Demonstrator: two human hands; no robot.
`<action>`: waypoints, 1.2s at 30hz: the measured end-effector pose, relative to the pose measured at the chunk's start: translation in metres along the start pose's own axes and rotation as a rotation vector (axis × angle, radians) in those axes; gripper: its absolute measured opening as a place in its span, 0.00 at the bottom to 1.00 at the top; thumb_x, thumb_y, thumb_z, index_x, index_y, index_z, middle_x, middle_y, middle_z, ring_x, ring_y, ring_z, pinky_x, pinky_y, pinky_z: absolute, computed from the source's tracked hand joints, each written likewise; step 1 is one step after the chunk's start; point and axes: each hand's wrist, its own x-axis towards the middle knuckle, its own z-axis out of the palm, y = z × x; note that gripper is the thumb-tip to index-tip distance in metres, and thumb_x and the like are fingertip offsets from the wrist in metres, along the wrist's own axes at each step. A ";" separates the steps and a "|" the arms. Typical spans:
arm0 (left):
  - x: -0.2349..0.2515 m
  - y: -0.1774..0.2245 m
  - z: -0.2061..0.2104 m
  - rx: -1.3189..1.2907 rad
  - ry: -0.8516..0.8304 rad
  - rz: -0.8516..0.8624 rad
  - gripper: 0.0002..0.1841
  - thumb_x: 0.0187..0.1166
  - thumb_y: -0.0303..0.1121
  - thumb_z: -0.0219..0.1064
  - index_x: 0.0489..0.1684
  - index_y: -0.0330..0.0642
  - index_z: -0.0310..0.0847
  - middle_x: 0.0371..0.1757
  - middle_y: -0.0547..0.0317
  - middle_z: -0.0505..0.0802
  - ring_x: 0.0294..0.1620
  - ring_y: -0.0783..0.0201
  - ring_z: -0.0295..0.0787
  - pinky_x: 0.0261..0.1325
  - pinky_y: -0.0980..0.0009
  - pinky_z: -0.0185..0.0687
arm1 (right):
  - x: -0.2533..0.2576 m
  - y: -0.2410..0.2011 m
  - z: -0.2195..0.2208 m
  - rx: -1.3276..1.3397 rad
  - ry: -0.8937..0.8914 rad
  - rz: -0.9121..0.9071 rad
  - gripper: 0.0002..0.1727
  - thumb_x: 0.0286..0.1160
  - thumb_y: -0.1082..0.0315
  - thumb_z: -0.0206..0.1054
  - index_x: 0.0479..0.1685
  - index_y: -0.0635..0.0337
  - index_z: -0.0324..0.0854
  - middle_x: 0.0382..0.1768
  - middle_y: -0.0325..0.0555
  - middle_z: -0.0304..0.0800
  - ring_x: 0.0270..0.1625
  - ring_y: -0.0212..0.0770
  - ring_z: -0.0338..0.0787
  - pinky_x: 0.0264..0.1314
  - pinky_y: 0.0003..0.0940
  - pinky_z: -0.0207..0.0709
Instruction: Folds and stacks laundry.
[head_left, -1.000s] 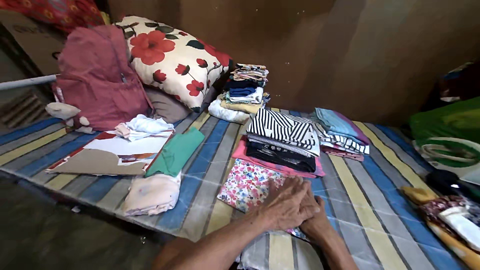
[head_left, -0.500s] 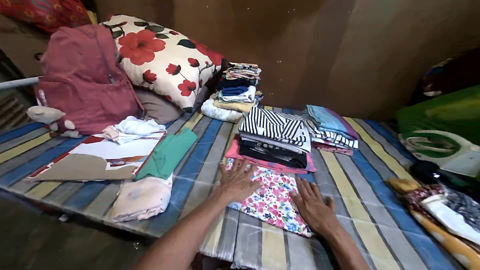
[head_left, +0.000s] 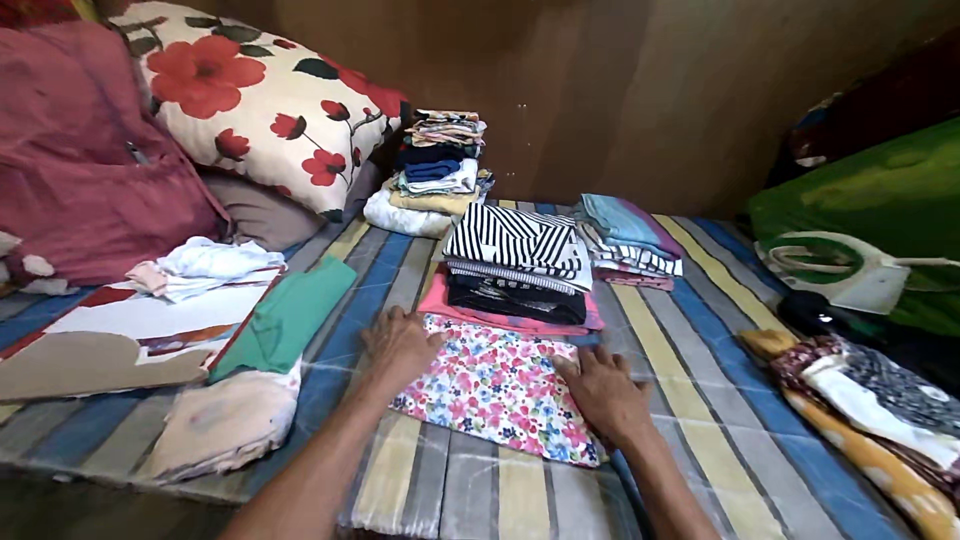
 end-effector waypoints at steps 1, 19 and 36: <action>-0.001 0.001 -0.002 0.011 -0.005 -0.020 0.32 0.82 0.57 0.66 0.68 0.33 0.82 0.76 0.34 0.78 0.81 0.34 0.68 0.75 0.32 0.62 | -0.002 -0.001 0.000 0.005 0.006 -0.014 0.39 0.87 0.37 0.53 0.84 0.59 0.70 0.87 0.59 0.66 0.90 0.66 0.59 0.80 0.77 0.50; 0.004 -0.010 0.004 -0.800 -0.111 -0.007 0.17 0.82 0.31 0.71 0.62 0.29 0.80 0.53 0.37 0.89 0.53 0.47 0.86 0.60 0.47 0.80 | 0.000 0.011 -0.009 0.898 -0.165 -0.075 0.25 0.84 0.72 0.64 0.76 0.66 0.62 0.35 0.48 0.85 0.29 0.32 0.82 0.32 0.29 0.76; -0.007 -0.013 -0.010 -0.864 -0.359 -0.125 0.14 0.83 0.27 0.66 0.63 0.30 0.79 0.47 0.48 0.91 0.42 0.64 0.89 0.50 0.65 0.85 | -0.010 0.001 -0.001 0.563 0.042 -0.079 0.30 0.87 0.63 0.63 0.85 0.65 0.64 0.54 0.66 0.89 0.54 0.59 0.91 0.62 0.56 0.79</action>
